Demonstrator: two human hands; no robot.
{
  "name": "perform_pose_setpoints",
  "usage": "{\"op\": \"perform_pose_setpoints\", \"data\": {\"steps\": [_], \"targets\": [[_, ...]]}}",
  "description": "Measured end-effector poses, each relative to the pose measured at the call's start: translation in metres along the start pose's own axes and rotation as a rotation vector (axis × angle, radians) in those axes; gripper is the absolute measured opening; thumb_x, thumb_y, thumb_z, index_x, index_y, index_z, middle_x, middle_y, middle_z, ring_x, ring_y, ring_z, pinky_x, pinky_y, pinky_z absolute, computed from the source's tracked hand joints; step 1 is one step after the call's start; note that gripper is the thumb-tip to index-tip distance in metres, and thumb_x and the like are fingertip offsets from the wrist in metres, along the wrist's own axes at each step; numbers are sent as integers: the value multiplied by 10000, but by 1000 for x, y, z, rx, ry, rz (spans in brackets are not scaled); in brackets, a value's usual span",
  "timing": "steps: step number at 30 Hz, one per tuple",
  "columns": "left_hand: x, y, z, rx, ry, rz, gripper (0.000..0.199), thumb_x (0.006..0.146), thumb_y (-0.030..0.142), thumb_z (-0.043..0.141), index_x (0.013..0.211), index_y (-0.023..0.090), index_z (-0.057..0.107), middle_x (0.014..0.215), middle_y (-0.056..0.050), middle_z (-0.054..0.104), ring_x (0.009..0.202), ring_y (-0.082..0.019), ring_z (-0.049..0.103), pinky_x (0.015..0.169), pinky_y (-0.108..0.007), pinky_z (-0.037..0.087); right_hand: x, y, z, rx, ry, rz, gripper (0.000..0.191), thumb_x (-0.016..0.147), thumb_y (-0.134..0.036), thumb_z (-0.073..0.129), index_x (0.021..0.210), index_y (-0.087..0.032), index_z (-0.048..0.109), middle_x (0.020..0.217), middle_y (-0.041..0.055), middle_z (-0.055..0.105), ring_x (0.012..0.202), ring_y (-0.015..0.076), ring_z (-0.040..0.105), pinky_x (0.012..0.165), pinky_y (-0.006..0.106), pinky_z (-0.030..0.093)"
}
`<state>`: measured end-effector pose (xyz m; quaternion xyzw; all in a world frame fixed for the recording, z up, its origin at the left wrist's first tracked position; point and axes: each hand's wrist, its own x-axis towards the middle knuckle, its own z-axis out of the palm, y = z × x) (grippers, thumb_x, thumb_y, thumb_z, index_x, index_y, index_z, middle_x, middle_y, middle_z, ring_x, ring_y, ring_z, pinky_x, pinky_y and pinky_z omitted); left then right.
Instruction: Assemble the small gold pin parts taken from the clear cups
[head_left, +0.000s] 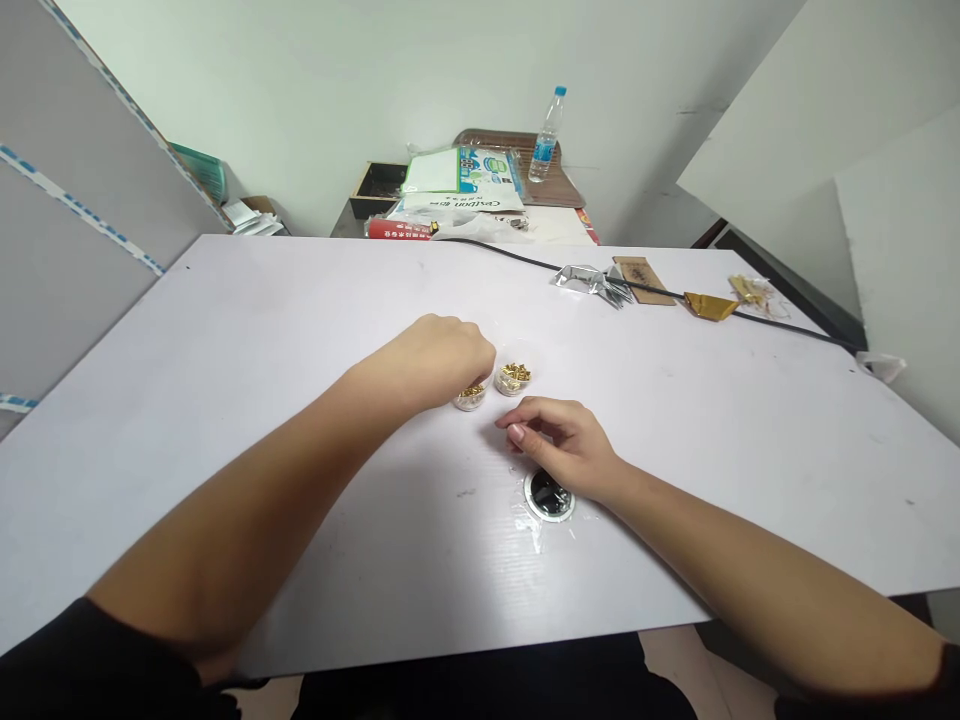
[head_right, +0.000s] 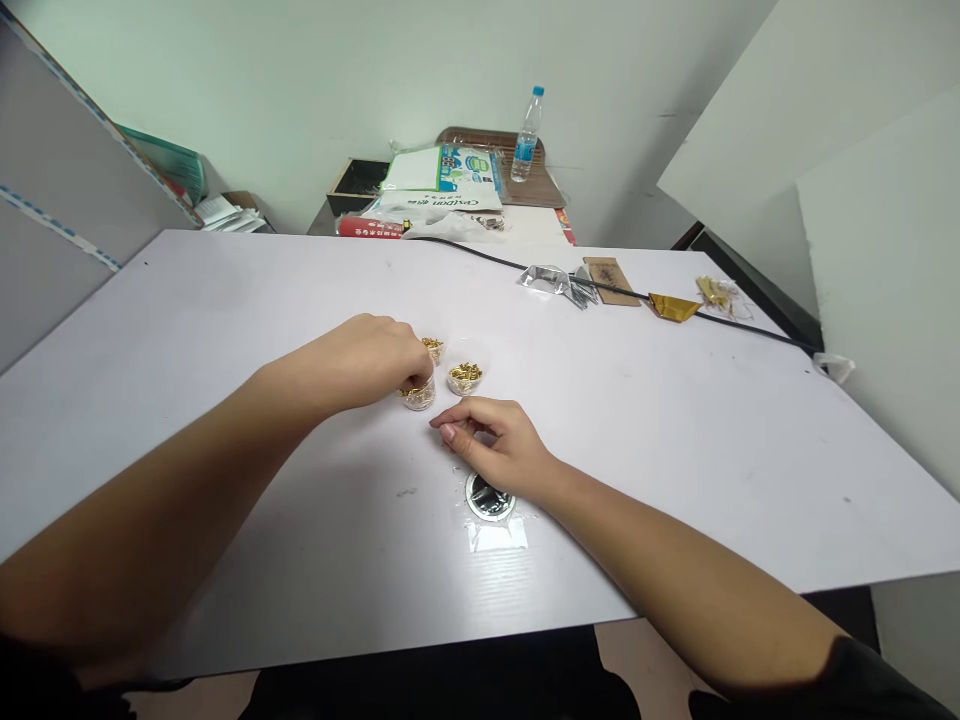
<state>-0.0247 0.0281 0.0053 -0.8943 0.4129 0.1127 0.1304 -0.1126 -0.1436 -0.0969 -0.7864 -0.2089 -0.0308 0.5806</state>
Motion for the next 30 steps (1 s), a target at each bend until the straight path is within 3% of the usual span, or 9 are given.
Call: {"op": "perform_pose_setpoints", "data": {"steps": [6,10,14,16,19,24,30], "targets": [[-8,-24,10,-162,229,107,211,803,94,537,840,225,697,796,-16,673,698,-161,569,585,-281,302,1,2,0,-22,11,26,145,889,-259,612,920,-163,717,720,33,699,591,115,620,543,249,506],[-21,-25,5,-479,363,205,257,900,161,497,994,245,721,958,-5,720,848,-151,636,716,-257,419,2,2,-1,13,18,42,132,869,-254,638,912,-164,724,728,42,731,611,134,669,566,264,548],[-33,2,10,-929,490,266,188,865,170,582,941,238,741,870,-24,708,780,-146,644,689,-252,479,2,1,-2,48,28,66,109,850,-263,679,882,-167,719,757,49,754,655,157,711,621,290,593],[-38,23,25,-1253,656,235,162,891,166,561,928,195,717,854,-43,682,680,-121,625,598,-242,486,2,0,-3,67,18,71,106,850,-267,687,844,-163,705,737,46,749,640,152,708,621,285,597],[-43,51,59,-1561,667,202,111,921,186,570,922,179,681,738,-3,593,541,-80,566,511,-228,483,3,0,-5,20,4,-14,125,876,-247,661,793,-156,676,675,32,726,594,122,679,574,236,564],[-48,66,99,-1585,702,29,111,943,188,552,946,188,662,710,17,555,567,-76,563,546,-223,505,3,1,-9,-161,-8,-206,171,915,-250,622,771,-168,664,662,18,719,573,97,644,541,204,509],[-45,61,100,-1533,692,-189,91,933,195,549,928,182,639,666,18,601,568,-92,584,556,-224,515,3,2,-12,-292,-34,-263,114,937,-190,577,852,-179,652,719,22,710,623,108,642,579,227,510]]}}
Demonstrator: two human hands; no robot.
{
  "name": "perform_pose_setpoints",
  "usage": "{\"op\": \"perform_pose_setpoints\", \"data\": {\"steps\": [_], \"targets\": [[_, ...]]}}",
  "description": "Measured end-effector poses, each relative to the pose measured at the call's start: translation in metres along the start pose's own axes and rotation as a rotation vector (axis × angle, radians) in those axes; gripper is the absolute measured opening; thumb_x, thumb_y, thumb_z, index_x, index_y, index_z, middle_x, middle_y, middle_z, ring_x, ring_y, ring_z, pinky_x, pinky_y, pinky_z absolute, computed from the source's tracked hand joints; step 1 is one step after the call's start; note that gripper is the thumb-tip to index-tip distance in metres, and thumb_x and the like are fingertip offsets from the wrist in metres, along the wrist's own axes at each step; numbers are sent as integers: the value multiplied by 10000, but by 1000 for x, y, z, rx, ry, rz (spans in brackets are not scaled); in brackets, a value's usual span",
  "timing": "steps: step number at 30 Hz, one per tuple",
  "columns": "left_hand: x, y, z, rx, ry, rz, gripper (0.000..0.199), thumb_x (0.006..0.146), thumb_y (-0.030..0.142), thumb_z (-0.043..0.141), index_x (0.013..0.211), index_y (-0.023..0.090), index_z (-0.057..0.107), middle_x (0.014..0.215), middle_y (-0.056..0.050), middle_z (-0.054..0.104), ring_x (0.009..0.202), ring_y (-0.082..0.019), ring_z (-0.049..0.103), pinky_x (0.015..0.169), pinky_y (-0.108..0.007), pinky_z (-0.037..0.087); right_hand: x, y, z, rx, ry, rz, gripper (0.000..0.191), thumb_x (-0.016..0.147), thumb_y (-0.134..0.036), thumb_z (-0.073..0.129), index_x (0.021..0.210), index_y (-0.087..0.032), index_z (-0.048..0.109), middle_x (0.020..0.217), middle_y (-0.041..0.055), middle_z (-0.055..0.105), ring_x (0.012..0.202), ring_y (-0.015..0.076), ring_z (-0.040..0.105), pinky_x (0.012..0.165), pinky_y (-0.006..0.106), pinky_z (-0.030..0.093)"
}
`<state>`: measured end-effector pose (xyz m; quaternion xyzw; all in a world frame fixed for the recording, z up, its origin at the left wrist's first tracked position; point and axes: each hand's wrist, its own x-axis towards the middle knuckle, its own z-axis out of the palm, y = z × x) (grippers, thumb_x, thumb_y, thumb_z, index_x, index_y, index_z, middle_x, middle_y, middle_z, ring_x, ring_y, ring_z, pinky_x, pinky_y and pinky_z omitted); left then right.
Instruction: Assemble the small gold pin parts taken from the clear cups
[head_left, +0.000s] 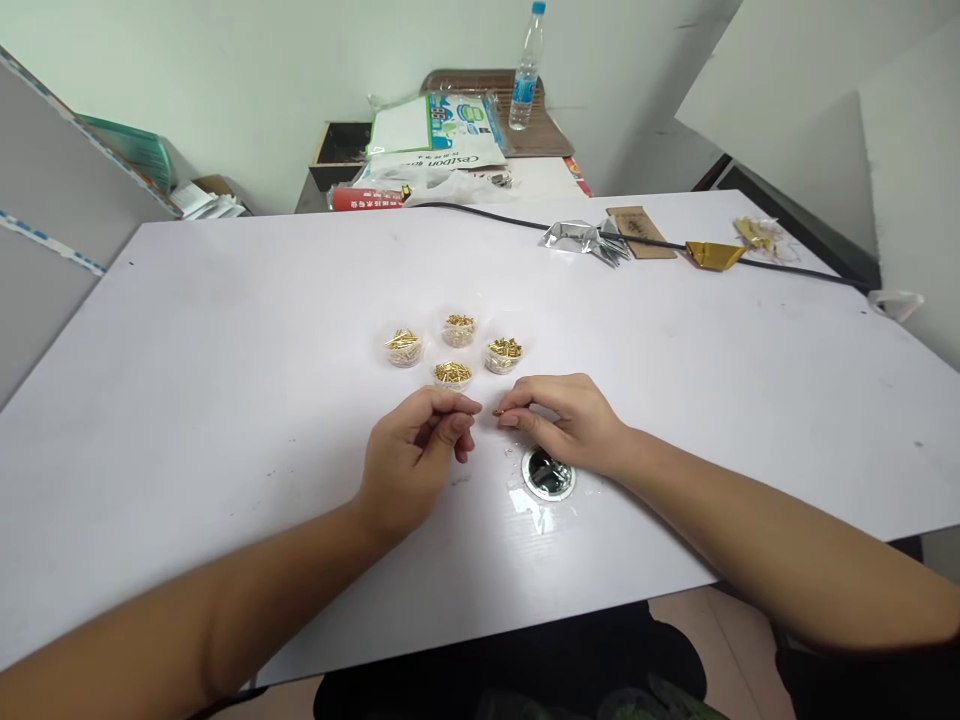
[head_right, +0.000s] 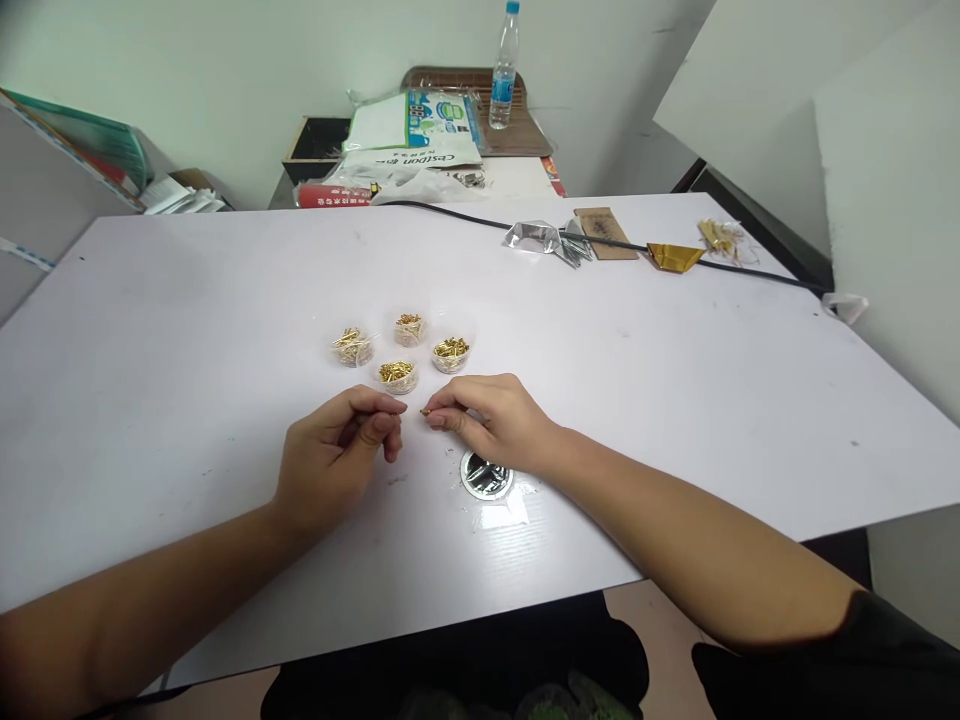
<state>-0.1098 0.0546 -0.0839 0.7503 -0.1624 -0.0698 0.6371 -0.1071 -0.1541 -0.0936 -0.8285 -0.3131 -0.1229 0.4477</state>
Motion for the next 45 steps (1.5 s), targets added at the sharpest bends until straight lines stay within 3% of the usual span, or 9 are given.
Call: {"op": "perform_pose_setpoints", "data": {"steps": [8,16,21,26,34,45], "targets": [[3,-5,0,-65,-93,-130,95,930,242,556,875,175,594,641,20,620,556,-95,585,552,-220,503,2,-5,1,-5,-87,-33,109,954,-190,508,888,-191,595,710,24,642,617,126,577,568,251,476],[6,-7,-1,-154,-238,-175,298,967,414,523,806,163,532,662,-2,609,557,-100,573,533,-228,494,2,-5,1,18,-167,-49,124,965,-184,470,873,-198,553,724,27,616,634,135,562,582,252,466],[11,-3,-3,-292,-374,-167,352,955,456,541,800,142,577,713,-35,641,641,-124,635,626,-267,560,3,-7,1,99,-193,-60,151,957,-146,442,843,-210,518,722,24,608,628,130,566,563,249,469],[18,-5,-7,-459,-521,-277,361,922,462,600,762,140,625,782,-71,687,754,-162,671,743,-315,577,4,-7,1,195,-200,-58,176,976,-146,424,842,-222,510,738,22,644,665,127,626,572,244,496],[20,-5,-7,-627,-561,-445,369,871,439,682,668,136,622,775,-61,693,735,-140,671,680,-254,523,4,-9,0,242,-222,-84,181,972,-141,422,831,-231,491,720,26,644,646,127,612,583,247,508],[21,-2,-7,-677,-569,-485,376,837,440,724,644,130,632,739,-49,682,675,-128,661,679,-266,529,6,-10,-2,242,-245,-128,183,977,-129,427,847,-226,514,726,28,640,688,133,593,613,235,512]]}}
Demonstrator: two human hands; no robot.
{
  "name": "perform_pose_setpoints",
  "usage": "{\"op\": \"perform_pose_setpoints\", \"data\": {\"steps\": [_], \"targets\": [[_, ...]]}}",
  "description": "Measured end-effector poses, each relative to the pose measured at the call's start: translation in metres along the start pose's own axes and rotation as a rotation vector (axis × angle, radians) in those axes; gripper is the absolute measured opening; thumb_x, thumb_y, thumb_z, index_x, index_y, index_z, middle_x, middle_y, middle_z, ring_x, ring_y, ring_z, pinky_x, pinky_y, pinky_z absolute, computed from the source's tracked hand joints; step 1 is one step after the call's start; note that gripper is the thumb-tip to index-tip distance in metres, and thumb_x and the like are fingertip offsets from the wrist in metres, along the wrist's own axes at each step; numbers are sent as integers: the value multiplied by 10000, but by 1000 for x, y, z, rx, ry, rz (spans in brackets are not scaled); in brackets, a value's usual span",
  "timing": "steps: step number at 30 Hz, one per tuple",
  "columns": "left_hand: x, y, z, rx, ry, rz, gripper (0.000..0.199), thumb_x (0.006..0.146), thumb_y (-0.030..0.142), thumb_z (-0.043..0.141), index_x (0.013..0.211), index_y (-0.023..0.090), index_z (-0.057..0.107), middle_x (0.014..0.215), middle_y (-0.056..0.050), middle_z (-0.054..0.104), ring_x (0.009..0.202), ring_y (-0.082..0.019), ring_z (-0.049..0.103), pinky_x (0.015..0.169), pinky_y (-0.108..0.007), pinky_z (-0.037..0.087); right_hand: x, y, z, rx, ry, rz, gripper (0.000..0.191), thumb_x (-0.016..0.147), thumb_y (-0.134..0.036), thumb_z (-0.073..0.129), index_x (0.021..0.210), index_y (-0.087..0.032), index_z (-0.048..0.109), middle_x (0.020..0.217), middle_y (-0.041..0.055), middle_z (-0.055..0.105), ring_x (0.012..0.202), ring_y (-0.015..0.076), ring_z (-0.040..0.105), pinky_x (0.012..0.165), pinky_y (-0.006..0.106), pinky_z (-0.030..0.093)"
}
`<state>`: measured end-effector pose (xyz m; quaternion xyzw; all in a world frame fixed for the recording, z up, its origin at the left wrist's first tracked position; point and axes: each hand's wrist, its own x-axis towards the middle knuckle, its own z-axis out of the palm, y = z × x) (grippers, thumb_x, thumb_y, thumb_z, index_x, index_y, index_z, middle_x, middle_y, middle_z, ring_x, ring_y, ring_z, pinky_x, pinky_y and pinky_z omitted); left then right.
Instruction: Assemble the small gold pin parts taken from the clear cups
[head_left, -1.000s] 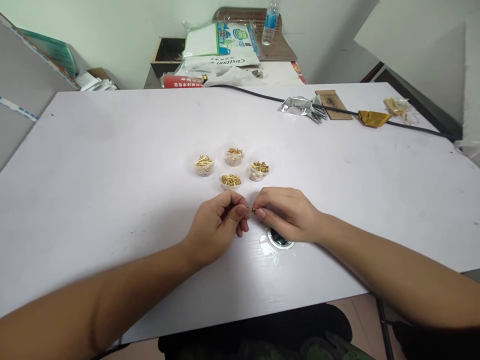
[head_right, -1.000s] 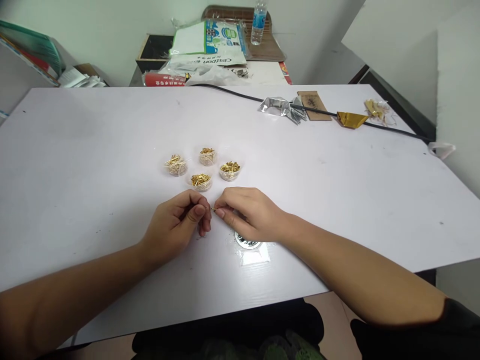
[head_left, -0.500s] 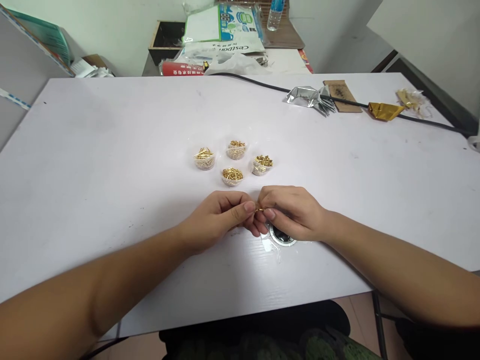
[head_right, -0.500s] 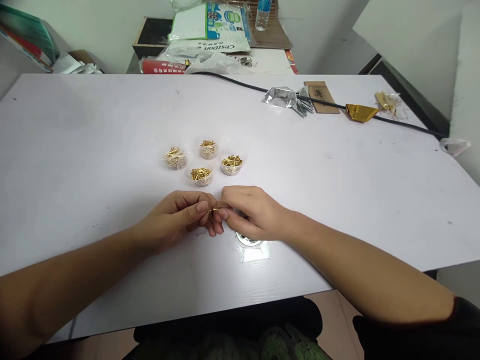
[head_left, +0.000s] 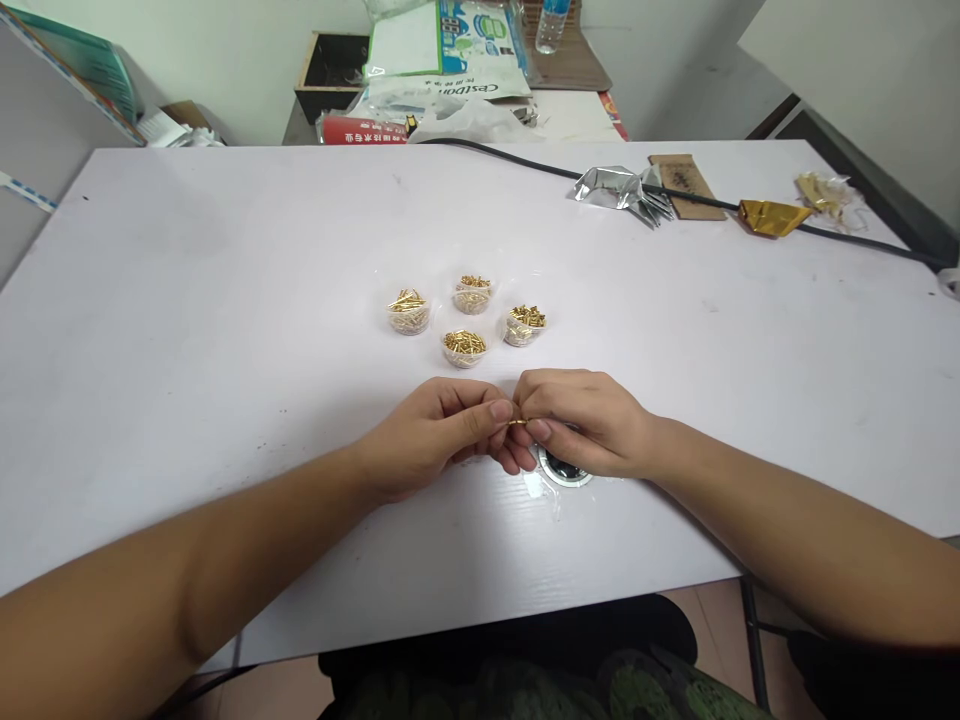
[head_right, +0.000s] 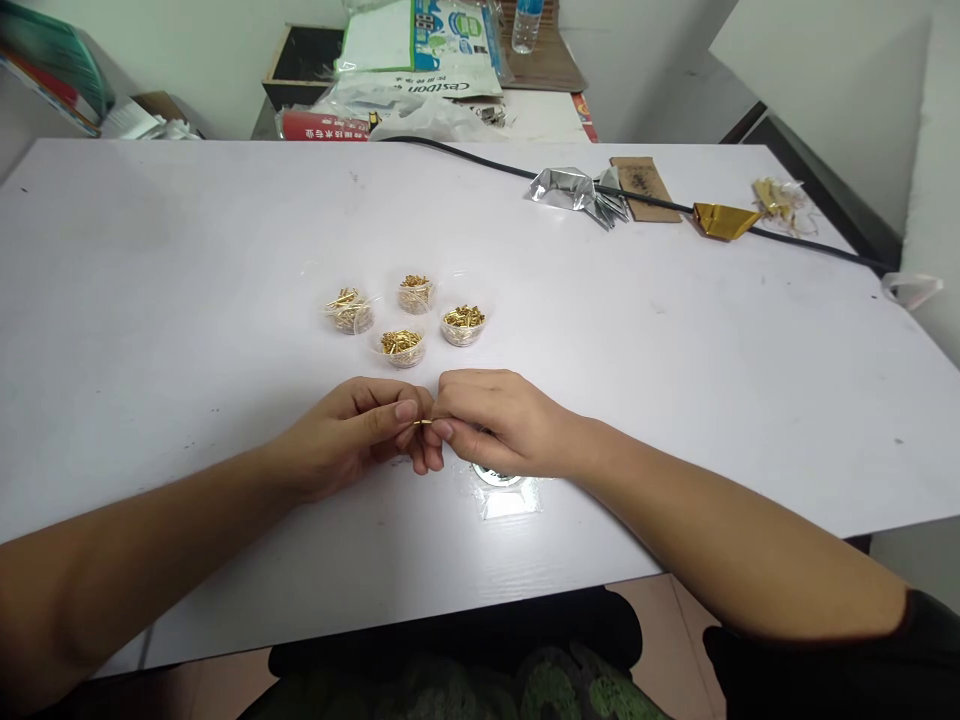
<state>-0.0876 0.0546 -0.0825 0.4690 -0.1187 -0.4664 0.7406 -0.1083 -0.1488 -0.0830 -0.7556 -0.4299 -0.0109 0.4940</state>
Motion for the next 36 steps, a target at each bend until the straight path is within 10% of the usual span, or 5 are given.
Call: {"op": "perform_pose_setpoints", "data": {"steps": [36], "targets": [[-4,-4,6,461,190,115,246,985,202,487,757,120,529,607,17,630,509,-44,604,521,-132,523,-4,3,-6,-326,-111,18,207,986,-162,437,800,-184,526,695,17,534,666,143,473,606,255,422]]}}
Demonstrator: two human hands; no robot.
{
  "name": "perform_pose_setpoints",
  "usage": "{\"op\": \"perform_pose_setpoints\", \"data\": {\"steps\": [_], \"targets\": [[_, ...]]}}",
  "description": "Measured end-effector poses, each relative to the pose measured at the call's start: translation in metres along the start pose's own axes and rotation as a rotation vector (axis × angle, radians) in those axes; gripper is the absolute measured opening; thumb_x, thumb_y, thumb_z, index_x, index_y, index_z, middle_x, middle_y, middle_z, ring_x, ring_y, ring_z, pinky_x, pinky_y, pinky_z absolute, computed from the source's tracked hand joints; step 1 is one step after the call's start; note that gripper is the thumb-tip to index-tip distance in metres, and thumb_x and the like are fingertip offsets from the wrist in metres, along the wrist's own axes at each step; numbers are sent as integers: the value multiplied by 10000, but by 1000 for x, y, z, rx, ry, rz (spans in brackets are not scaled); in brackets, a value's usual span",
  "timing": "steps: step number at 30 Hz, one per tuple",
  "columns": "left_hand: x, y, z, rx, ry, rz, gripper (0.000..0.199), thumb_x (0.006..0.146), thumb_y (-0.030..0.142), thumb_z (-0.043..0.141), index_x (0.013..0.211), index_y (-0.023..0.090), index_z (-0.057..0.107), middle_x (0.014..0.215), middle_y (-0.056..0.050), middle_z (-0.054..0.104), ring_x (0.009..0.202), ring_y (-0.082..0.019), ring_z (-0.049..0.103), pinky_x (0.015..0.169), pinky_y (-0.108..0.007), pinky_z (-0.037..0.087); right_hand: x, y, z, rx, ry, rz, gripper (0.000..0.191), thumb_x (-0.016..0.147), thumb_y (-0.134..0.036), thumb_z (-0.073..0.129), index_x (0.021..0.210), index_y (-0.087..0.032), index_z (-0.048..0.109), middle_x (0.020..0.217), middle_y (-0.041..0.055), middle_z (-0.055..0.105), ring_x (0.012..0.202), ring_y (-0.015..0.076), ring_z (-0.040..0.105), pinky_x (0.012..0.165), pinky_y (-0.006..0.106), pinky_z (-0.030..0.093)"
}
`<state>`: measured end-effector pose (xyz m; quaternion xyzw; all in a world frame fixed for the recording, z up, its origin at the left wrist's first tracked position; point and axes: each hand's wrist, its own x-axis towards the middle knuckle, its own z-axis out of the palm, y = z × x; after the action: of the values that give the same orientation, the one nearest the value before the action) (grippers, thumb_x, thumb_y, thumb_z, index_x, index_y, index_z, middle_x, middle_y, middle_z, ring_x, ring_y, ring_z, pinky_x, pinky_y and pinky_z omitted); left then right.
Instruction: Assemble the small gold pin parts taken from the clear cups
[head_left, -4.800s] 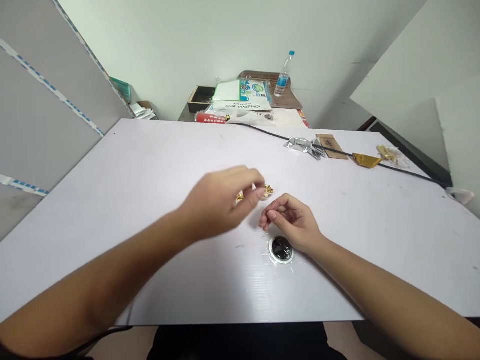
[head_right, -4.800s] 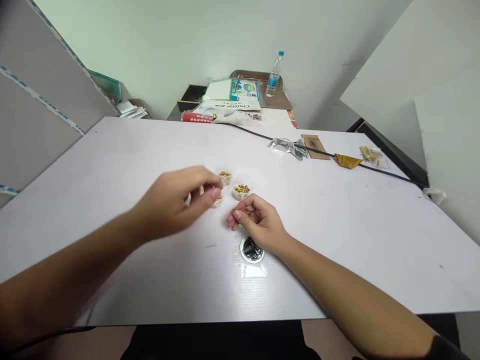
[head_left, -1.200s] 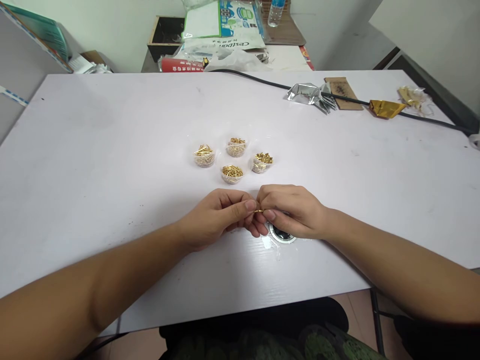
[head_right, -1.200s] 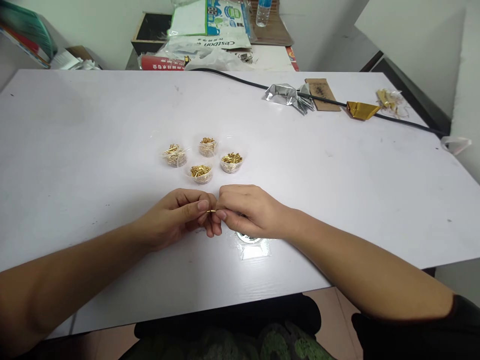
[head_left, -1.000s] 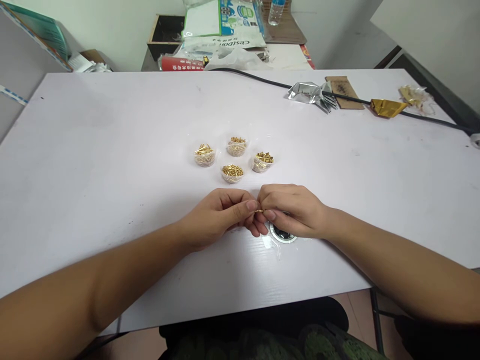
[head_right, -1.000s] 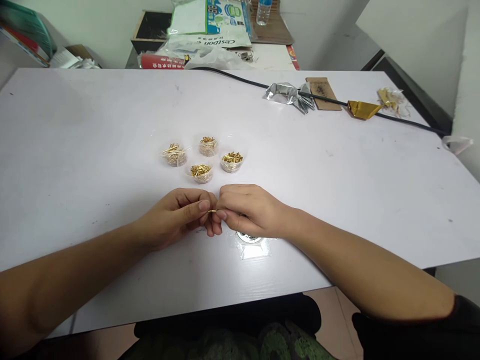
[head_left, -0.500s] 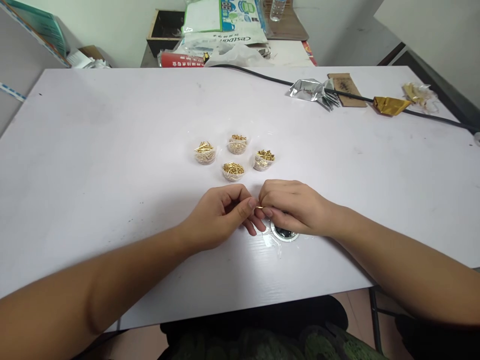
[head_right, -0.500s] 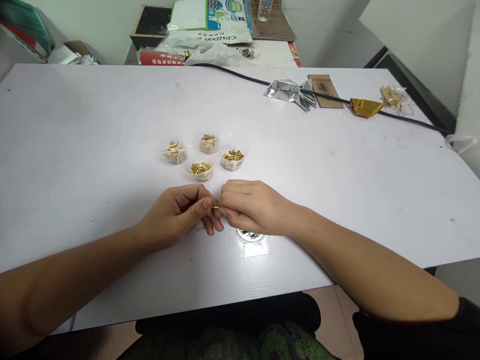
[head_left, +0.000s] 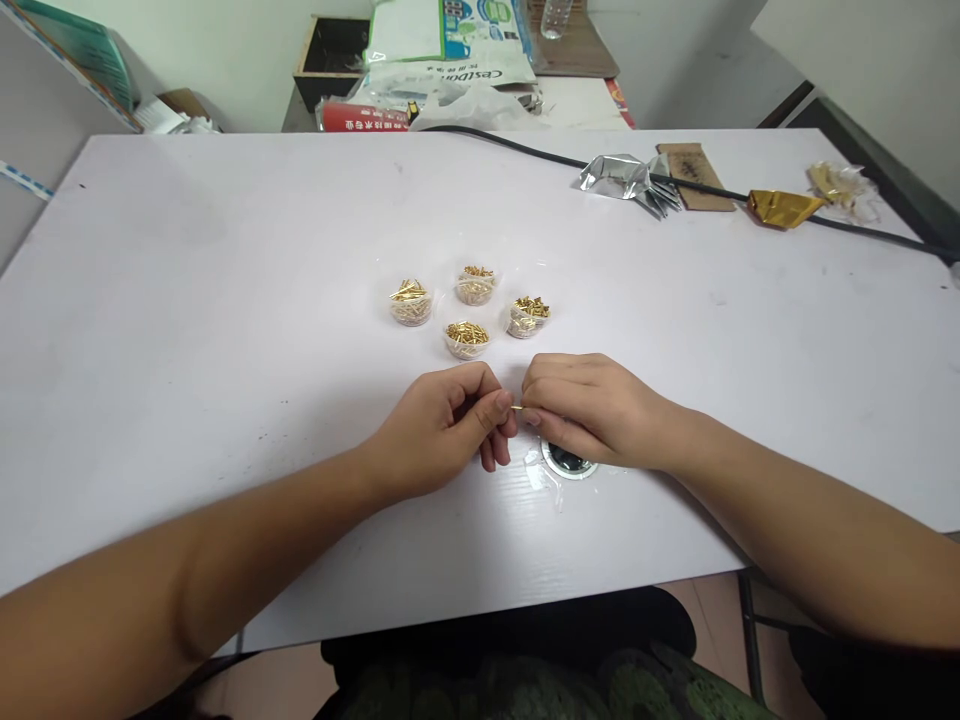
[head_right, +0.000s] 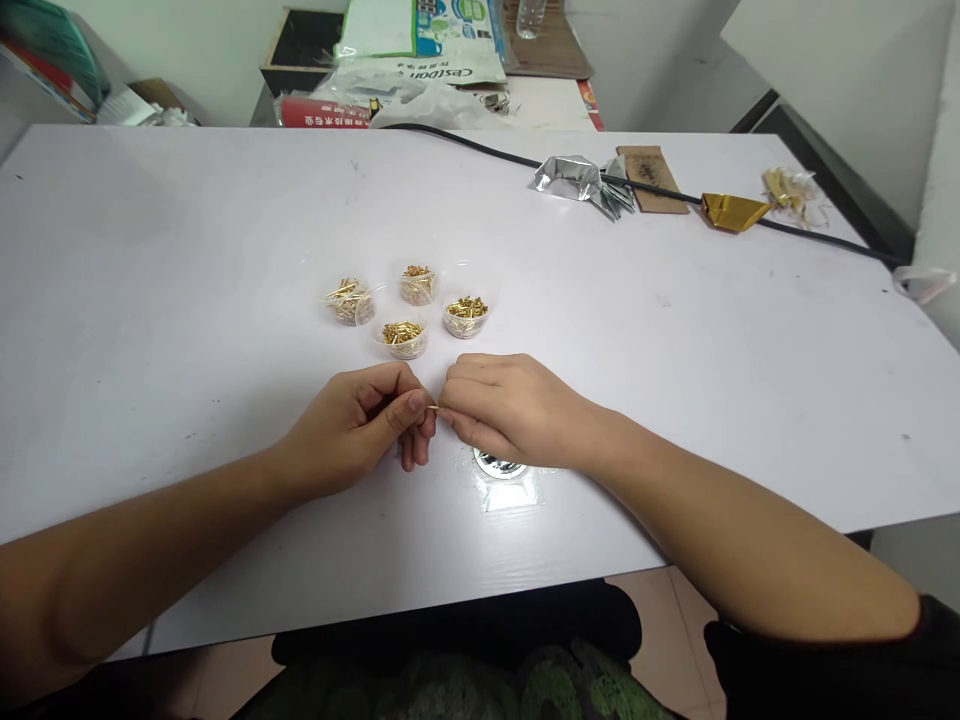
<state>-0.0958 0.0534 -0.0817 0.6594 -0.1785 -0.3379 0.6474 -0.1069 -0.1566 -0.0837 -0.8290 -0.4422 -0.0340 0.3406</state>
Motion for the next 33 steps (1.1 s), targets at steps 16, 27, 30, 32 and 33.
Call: {"op": "perform_pose_setpoints", "data": {"steps": [16,27,30,32,33], "targets": [[2,-4,-4,165,-51,-15,266,975,321,485,769,159,530,635,10,599,547,-84,558,532,-204,443,-1,1,-4,34,-90,19,219,989,-173,441,795,-178,544,706,19,537,668,146,480,633,254,421],[2,-3,-3,221,-53,-30,260,966,318,490,760,163,527,624,4,613,540,-95,568,531,-215,458,0,0,-4,33,-100,14,215,984,-163,440,803,-179,555,702,17,545,656,142,492,616,252,414],[2,-3,-3,170,-24,-2,250,957,296,511,750,156,517,643,9,605,539,-84,574,530,-203,474,0,-1,0,37,-52,24,226,991,-167,434,804,-177,561,693,15,547,649,140,491,615,253,418],[3,-3,-2,121,-14,26,249,959,270,506,741,152,507,645,13,595,532,-73,571,526,-191,478,1,0,4,57,-9,21,224,996,-172,428,815,-177,560,686,12,546,652,140,496,619,253,427],[3,-3,-2,101,-11,35,250,963,259,497,738,150,503,644,14,590,527,-69,567,522,-187,477,1,0,6,65,14,15,226,999,-173,424,815,-178,555,681,10,544,652,140,497,621,253,431]]}}
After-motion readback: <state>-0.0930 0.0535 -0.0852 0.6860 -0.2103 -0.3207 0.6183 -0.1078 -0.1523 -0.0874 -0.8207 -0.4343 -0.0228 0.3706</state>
